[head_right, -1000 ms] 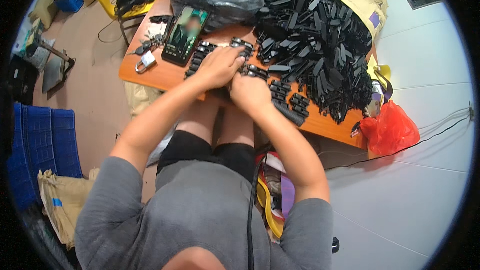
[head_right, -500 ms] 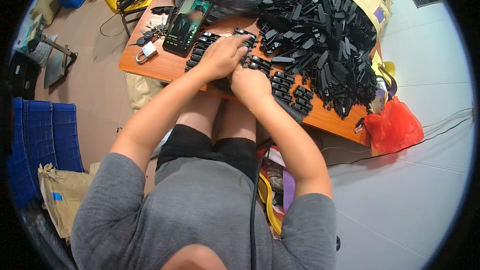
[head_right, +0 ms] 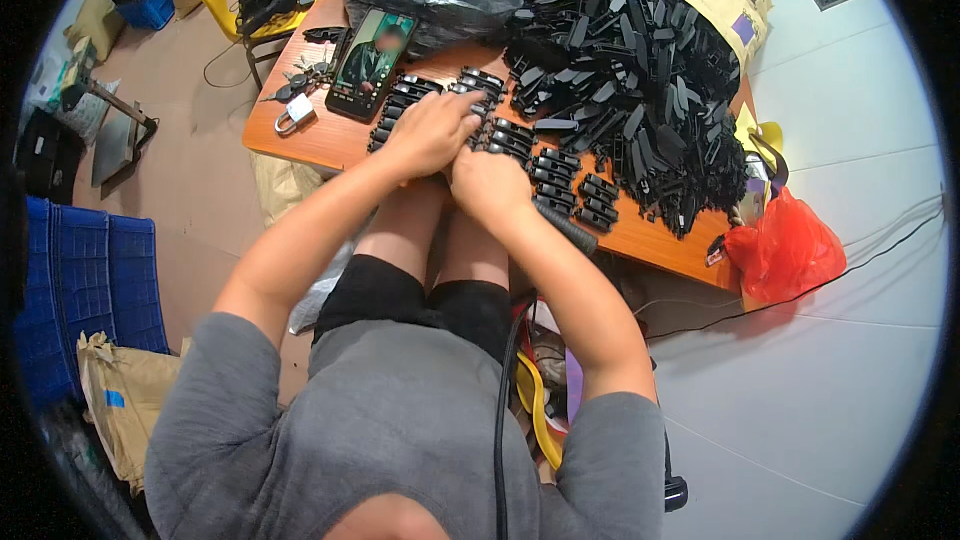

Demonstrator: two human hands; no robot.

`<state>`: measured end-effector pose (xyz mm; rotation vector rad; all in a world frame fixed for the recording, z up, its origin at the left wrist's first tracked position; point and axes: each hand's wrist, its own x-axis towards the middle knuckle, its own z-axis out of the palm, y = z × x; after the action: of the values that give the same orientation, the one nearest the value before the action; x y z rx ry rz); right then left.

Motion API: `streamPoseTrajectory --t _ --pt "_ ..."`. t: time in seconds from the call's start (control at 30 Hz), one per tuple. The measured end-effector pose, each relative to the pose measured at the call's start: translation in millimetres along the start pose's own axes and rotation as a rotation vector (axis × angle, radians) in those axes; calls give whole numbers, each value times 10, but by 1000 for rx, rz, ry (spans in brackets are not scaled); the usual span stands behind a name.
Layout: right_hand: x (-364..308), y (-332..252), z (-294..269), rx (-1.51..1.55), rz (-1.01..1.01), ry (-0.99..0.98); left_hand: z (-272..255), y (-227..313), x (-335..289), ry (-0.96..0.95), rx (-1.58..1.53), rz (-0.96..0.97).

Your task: The person assembles plastic components by taking small black plastic parts and fitting them by hand into larger plastic frames laid out on the table.

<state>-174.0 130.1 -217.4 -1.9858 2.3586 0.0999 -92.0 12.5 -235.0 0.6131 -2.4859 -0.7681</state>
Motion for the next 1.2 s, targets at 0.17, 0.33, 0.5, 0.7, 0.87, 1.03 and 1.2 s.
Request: streamPoseTrajectory --t 0.17,0.33,0.5,0.7,0.87,1.03,1.2 --pt "56 68 103 22 -48 118 65 -67 48 121 -9 41" --pt "-77 31 -54 12 -22 130 -79 90 -6 87 18 41" --pt "-215 -69 116 12 -21 30 79 67 -294 72 -95 -46" --pt "-144 2 161 82 24 25 105 72 -118 104 -102 -30" --pt "-88 -5 16 79 36 -35 39 24 -103 51 -104 3" --pt "114 20 -325 36 48 -96 -174 46 64 117 -93 69" --pt "650 125 -499 116 63 35 -420 -206 668 97 68 120"
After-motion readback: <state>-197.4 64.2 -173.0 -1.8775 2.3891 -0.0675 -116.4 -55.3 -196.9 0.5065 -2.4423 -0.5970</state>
